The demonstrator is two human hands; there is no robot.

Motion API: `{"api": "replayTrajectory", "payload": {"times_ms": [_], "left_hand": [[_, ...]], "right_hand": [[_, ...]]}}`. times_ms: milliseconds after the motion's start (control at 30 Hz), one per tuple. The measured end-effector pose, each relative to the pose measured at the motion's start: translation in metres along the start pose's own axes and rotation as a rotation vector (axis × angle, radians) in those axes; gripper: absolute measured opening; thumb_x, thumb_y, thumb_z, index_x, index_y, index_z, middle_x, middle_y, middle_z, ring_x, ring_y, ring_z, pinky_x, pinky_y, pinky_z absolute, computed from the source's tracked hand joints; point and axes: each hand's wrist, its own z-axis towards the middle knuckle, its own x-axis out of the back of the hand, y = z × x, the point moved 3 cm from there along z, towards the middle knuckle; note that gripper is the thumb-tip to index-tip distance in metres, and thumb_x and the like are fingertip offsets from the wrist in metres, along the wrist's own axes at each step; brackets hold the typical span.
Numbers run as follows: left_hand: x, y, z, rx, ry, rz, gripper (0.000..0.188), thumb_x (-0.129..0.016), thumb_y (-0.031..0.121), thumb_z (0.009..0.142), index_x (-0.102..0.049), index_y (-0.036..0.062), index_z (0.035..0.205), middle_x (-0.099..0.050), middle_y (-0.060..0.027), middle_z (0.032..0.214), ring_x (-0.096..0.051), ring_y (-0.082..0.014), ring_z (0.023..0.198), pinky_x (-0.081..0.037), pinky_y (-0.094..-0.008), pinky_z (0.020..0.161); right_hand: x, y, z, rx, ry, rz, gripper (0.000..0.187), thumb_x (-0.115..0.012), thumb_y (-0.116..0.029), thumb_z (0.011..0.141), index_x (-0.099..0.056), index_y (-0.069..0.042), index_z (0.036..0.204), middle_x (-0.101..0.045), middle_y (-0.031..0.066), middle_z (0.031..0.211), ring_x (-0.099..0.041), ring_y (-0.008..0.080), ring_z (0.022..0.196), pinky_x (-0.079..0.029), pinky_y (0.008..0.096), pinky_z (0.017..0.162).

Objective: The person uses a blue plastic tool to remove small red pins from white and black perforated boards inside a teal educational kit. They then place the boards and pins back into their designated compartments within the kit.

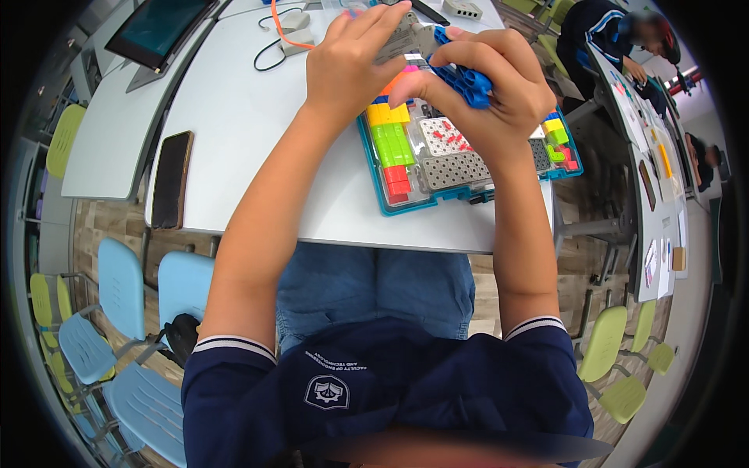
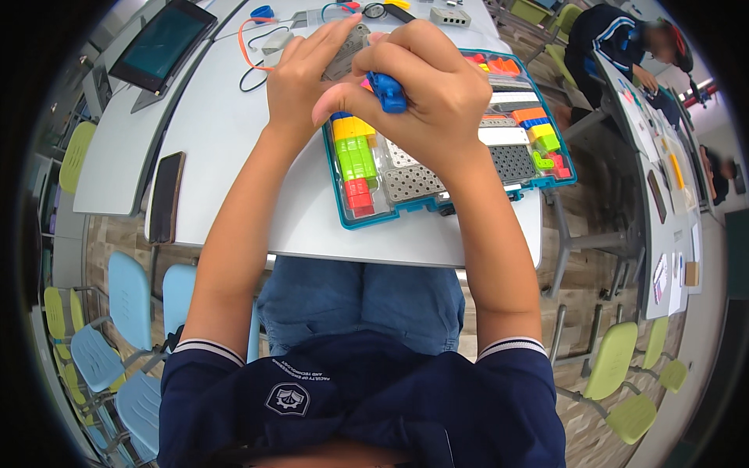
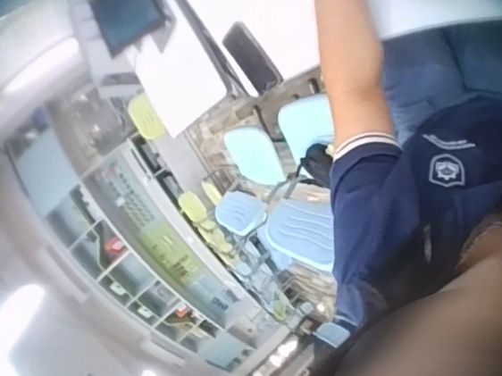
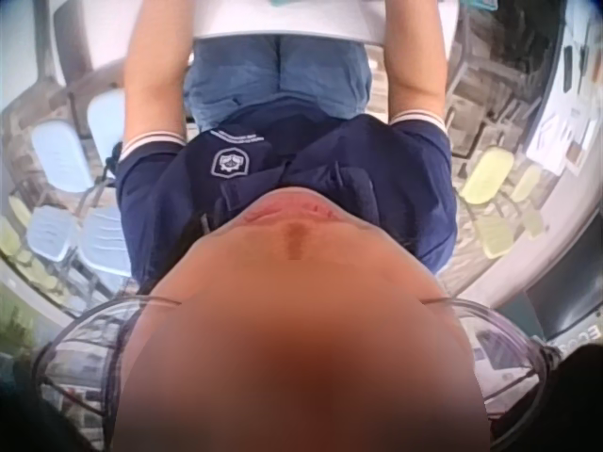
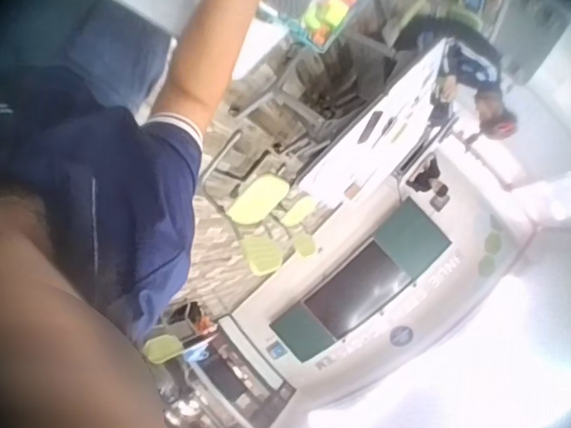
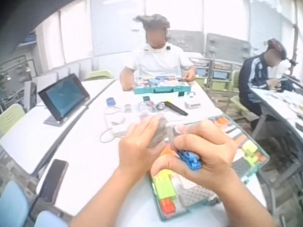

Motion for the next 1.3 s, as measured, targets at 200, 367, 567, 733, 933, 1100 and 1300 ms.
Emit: {"api": "replayTrajectory", "payload": {"times_ms": [200,367,567,733,933,1100,1300], "left_hand": [[0.000,-0.022,0.002,0.155,-0.036,0.026,0.065,-0.083,0.019,0.074,-0.063,0.0113,0.135,-0.069,-0.0127,0.114,-0.066,-0.0330,0.100,-0.055,-0.0410,0.088],[0.016,-0.069,0.020,0.175,0.159,0.137,0.062,-0.084,0.013,0.070,-0.067,0.0071,0.130,-0.070,-0.0169,0.107,-0.066,-0.0365,0.103,-0.053,-0.0430,0.092],[0.016,-0.140,0.007,0.441,0.041,0.156,0.064,-0.083,0.017,0.073,-0.064,0.0044,0.133,-0.064,-0.0201,0.127,-0.062,-0.0370,0.114,-0.052,-0.0430,0.093],[0.010,-0.186,-0.036,0.521,-0.009,0.315,0.067,-0.083,0.035,0.080,-0.063,0.0236,0.143,-0.060,-0.0117,0.127,-0.063,-0.0292,0.113,-0.053,-0.0407,0.097],[0.005,-0.204,-0.052,0.510,-0.120,0.346,0.069,-0.082,0.040,0.083,-0.060,0.0177,0.144,-0.063,-0.0165,0.134,-0.062,-0.0348,0.119,-0.052,-0.0431,0.100],[-0.004,-0.211,-0.059,0.692,-0.142,0.255,0.070,-0.077,0.045,0.089,-0.056,0.0068,0.143,-0.059,-0.0195,0.138,-0.050,-0.0429,0.130,-0.045,-0.0494,0.108],[-0.011,-0.221,-0.063,0.716,-0.202,0.267,0.065,-0.074,0.044,0.091,-0.058,0.0036,0.140,-0.058,-0.0227,0.138,-0.052,-0.0423,0.128,-0.046,-0.0468,0.106]], "right_hand": [[0.026,-0.051,0.018,0.053,-0.131,-0.180,0.045,-0.099,-0.033,0.051,-0.075,-0.008,0.080,-0.069,0.0049,0.084,-0.070,0.0172,0.074,-0.057,0.0290,0.063],[0.045,-0.048,0.020,0.041,-0.186,-0.097,0.046,-0.100,-0.027,0.050,-0.075,-0.005,0.080,-0.070,0.0069,0.084,-0.069,0.0182,0.075,-0.058,0.0294,0.067],[0.055,0.032,-0.003,-0.390,-0.075,0.263,0.028,-0.092,-0.013,0.071,-0.070,-0.002,0.083,-0.066,0.0023,0.083,-0.059,0.0089,0.068,-0.048,0.0216,0.059],[0.074,0.092,-0.045,-0.862,0.032,0.893,0.025,-0.082,-0.024,0.091,-0.070,-0.002,0.090,-0.071,0.0081,0.090,-0.052,0.0061,0.058,-0.039,0.0191,0.052],[0.080,0.113,-0.073,-1.014,0.114,0.881,0.044,-0.073,-0.047,0.095,-0.067,-0.003,0.093,-0.072,0.0153,0.098,-0.043,0.0033,0.054,-0.033,0.0192,0.047],[0.080,0.111,-0.075,-1.091,0.126,0.850,0.046,-0.074,-0.048,0.094,-0.067,-0.003,0.092,-0.071,0.0153,0.097,-0.043,0.0030,0.054,-0.033,0.0194,0.048],[0.075,0.104,-0.073,-1.114,0.123,0.859,0.044,-0.074,-0.047,0.095,-0.066,-0.004,0.091,-0.070,0.0105,0.092,-0.043,0.0026,0.054,-0.030,0.0197,0.047]]}}
